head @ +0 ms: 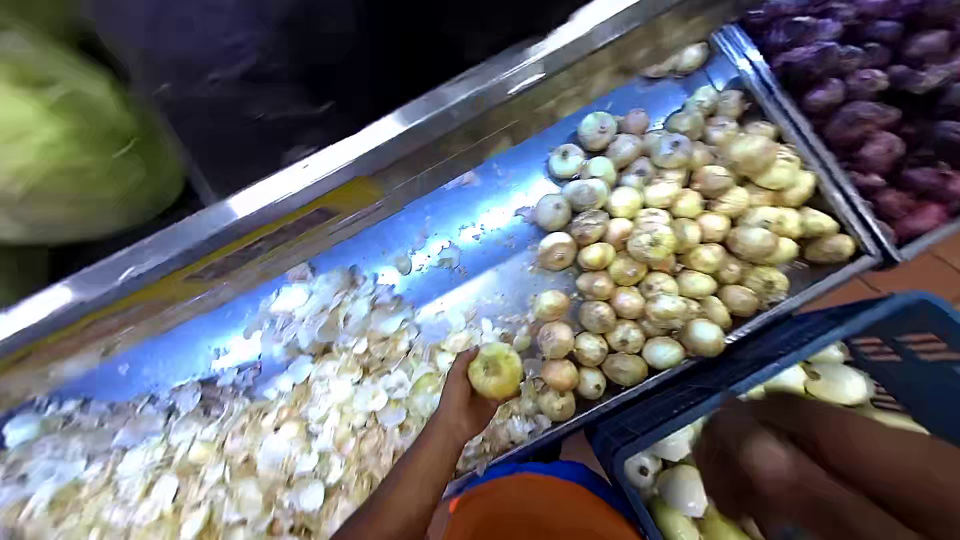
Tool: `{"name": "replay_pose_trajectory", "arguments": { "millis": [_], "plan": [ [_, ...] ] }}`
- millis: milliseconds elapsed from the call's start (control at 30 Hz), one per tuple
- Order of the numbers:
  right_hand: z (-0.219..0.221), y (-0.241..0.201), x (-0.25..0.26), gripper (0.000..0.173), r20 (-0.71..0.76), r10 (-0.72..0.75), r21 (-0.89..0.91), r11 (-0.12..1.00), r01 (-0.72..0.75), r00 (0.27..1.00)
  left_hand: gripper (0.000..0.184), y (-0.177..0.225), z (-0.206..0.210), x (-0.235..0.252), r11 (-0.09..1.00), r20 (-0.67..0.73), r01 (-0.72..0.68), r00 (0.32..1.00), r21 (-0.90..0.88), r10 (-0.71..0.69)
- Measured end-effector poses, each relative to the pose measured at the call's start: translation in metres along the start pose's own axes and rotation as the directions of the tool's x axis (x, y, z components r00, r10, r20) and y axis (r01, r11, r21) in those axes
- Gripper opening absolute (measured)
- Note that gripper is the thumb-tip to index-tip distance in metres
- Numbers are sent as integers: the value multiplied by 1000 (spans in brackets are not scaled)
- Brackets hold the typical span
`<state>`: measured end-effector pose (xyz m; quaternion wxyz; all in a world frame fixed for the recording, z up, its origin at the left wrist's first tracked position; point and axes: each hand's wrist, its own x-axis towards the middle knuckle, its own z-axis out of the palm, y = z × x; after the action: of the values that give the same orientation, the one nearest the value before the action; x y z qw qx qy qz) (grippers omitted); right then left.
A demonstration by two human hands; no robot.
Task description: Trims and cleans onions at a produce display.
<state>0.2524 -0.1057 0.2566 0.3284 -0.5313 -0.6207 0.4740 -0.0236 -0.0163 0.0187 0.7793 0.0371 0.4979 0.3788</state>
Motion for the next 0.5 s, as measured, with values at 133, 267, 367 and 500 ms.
{"name": "replay_pose_trajectory", "arguments": {
  "millis": [133, 267, 367, 500],
  "plan": [
    [59, 105, 41, 36, 103, 145, -247, 962, -116, 984, 51, 15, -29, -42, 996, 144, -84, 986, -36, 88],
    [118, 113, 76, 36, 412, 149, -304, 953, -19, 899, 44, 24, -62, -66, 980, 117, -189, 976, 63, 181],
    [149, 98, 103, 35, 479, 154, -507, 852, 130, 864, 49, 31, -85, -76, 949, 128, -246, 966, 198, 224],
    [179, 81, 125, 49, 474, 143, -677, 690, 256, 869, 48, 42, -108, -85, 895, 209, -306, 946, 326, 247]
  ]
}}
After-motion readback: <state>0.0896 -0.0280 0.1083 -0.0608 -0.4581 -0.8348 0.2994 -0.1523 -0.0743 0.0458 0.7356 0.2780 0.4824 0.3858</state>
